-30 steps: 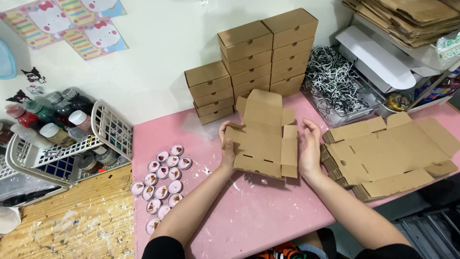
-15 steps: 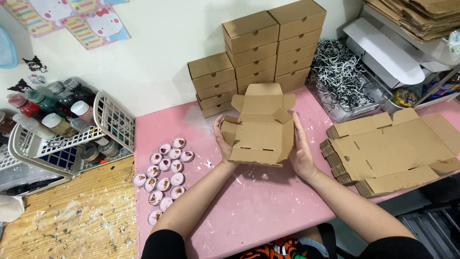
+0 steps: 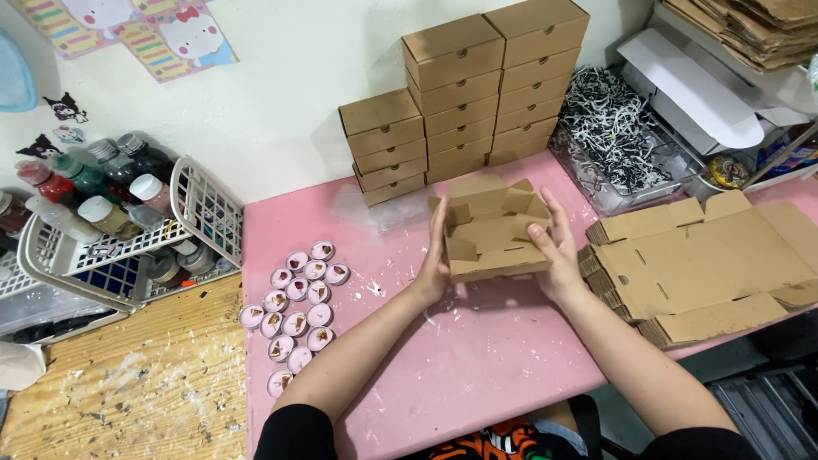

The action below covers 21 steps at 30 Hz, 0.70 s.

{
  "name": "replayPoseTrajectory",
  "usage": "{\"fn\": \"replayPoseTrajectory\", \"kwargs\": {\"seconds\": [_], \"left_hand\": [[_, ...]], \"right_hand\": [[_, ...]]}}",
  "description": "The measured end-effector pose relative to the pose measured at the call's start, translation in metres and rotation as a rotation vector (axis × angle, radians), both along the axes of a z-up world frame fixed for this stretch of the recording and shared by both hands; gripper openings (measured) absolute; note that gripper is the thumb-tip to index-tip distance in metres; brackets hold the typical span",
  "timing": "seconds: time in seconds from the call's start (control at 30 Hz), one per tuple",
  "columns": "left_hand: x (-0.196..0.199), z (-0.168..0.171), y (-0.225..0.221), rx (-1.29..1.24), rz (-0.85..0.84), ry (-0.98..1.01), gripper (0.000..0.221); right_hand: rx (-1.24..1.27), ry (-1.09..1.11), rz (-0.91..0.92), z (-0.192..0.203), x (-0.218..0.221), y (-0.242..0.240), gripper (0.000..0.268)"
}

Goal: Assembling small cardboard gift boxes, adding crinkle paper padding, and placing wax melt containers into plastic bags before boxing them.

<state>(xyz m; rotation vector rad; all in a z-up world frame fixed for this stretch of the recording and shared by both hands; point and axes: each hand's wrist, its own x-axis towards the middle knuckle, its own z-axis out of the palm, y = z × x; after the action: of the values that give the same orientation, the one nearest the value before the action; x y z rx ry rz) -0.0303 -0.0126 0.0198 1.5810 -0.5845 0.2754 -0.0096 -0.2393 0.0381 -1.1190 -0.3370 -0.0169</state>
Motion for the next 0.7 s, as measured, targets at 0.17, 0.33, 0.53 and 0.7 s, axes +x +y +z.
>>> {"fn": "replayPoseTrajectory", "kwargs": {"seconds": [0.17,0.33,0.53,0.7], "left_hand": [[0.0,0.0,0.004,0.121,-0.029,-0.079,0.145],[-0.001,0.003,0.004,0.113,0.002,-0.109,0.134],[0.003,-0.015,-0.005,0.049,0.113,-0.013,0.074],[0.004,-0.021,-0.004,0.046,0.139,-0.034,0.045]], "right_hand": [[0.036,0.116,0.055,-0.007,0.006,-0.008,0.071],[-0.066,0.045,0.096,-0.011,0.006,-0.002,0.069],[-0.18,-0.058,0.022,-0.018,0.003,0.005,0.058],[-0.213,-0.127,-0.026,-0.019,-0.002,0.012,0.058]]}}
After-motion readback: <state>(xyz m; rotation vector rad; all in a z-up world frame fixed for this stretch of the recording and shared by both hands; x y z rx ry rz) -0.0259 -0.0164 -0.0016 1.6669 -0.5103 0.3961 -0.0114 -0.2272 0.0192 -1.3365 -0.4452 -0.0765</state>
